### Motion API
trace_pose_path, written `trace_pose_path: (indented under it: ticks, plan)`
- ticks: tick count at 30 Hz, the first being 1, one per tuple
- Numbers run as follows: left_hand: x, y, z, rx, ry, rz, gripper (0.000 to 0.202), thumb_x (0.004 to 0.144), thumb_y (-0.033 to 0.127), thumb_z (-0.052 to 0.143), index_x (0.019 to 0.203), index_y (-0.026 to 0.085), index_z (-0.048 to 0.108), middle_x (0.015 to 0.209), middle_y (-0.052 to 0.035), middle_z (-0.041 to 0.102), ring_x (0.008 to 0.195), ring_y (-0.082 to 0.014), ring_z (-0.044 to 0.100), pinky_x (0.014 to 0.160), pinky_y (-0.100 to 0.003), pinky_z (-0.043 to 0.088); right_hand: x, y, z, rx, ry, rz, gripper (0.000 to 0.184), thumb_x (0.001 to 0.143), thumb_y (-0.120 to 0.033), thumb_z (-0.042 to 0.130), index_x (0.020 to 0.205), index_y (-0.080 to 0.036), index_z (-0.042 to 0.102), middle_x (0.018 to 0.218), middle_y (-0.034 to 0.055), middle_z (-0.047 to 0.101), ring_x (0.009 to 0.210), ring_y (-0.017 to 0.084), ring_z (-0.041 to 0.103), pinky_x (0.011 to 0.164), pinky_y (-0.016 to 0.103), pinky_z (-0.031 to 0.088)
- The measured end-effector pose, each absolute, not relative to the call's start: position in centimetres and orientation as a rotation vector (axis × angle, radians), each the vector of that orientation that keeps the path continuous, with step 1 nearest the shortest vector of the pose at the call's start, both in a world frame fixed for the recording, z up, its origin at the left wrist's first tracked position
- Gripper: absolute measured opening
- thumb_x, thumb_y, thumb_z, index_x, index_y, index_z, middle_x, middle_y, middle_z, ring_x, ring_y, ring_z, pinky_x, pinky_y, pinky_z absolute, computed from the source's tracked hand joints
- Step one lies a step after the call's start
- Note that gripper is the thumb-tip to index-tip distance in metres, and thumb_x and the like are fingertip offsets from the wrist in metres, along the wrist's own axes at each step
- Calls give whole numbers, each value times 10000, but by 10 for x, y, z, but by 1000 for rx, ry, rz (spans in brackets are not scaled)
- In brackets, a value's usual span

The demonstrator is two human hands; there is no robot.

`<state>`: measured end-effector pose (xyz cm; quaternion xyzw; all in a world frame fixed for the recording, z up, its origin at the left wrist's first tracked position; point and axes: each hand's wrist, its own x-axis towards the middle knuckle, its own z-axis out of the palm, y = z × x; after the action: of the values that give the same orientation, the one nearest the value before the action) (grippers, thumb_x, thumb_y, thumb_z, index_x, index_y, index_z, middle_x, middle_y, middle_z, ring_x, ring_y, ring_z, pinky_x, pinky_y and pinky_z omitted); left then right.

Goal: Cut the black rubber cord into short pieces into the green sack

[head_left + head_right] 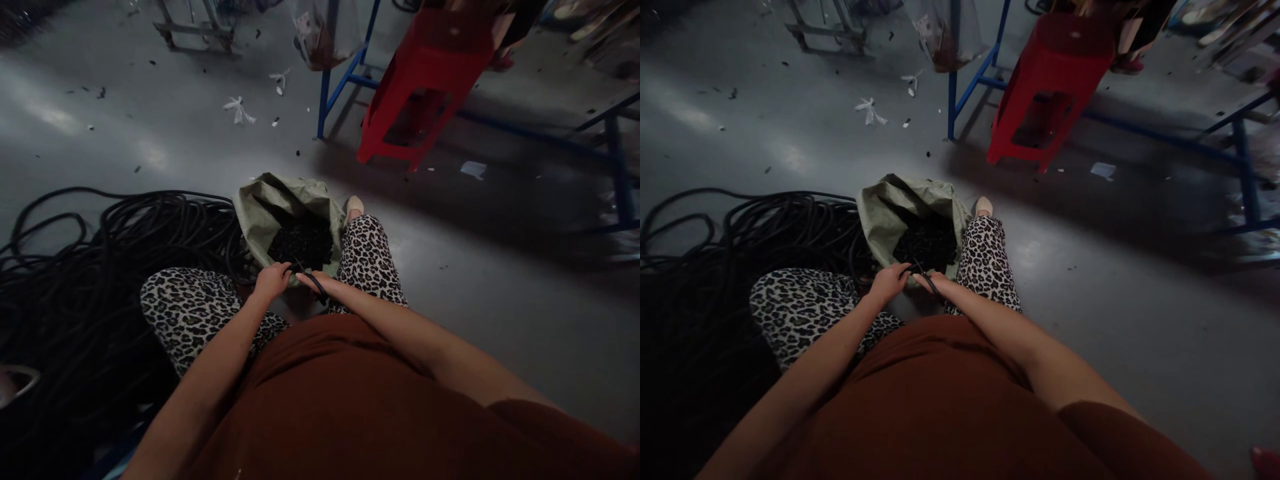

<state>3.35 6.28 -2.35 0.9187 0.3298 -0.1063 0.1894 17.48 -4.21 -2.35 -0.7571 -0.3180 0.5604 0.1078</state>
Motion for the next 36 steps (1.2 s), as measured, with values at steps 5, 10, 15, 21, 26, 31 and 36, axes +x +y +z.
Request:
trace_pose_path:
  ticks: [5,10,15,21,26,31,36]
  plan:
    - [33,64,-22,2585,944,-294,362,912,320,445,1227,221,592,1077,-78,668,969,-206,624,811,-279,462,175,-44,-32,-2183,-884,1657,679,856,-695,424,982,-88,699,776,106,690,669,209,666,611,252,508]
    - [32,64,-22,2580,939,-277,364,914,323,442,1227,214,592,1073,-78,671,972,-206,623,811,-276,463,175,-44,-39,-2208,-940,1650,689,842,-709,432,961,-87,702,761,111,684,677,208,656,588,237,491]
    - [33,63,-23,2594,916,-271,363,914,323,444,1231,217,587,1069,-79,671,967,-205,625,811,-279,462,175,-44,-43,-2205,-1003,1612,679,849,-703,429,920,-89,711,741,103,671,688,208,647,589,234,480]
    - [32,62,-26,2587,867,-268,352,916,317,437,1213,214,594,1061,-78,673,977,-200,623,828,-277,463,175,-43,-40,-2203,-974,1630,675,856,-691,437,901,-70,700,689,103,658,698,207,652,597,220,475]
    - [32,63,-27,2576,833,-267,359,914,311,438,1220,200,591,1070,-87,672,991,-205,621,850,-282,464,174,-45,-30,-2129,-810,1697,679,861,-705,397,964,-89,665,625,79,637,505,181,616,467,226,468]
    - [34,62,-25,2548,882,-278,364,918,315,430,1222,199,594,1084,-93,673,996,-209,622,856,-289,470,171,-48,-19,-2086,-779,1659,602,885,-662,408,923,-108,639,476,7,538,354,137,526,376,202,420]
    - [35,62,-24,2515,901,-304,365,924,315,421,1230,210,592,1101,-84,670,1015,-197,615,877,-281,464,172,-49,-7,-2108,-853,1601,553,900,-617,433,897,-105,643,530,16,567,328,119,501,364,200,408]
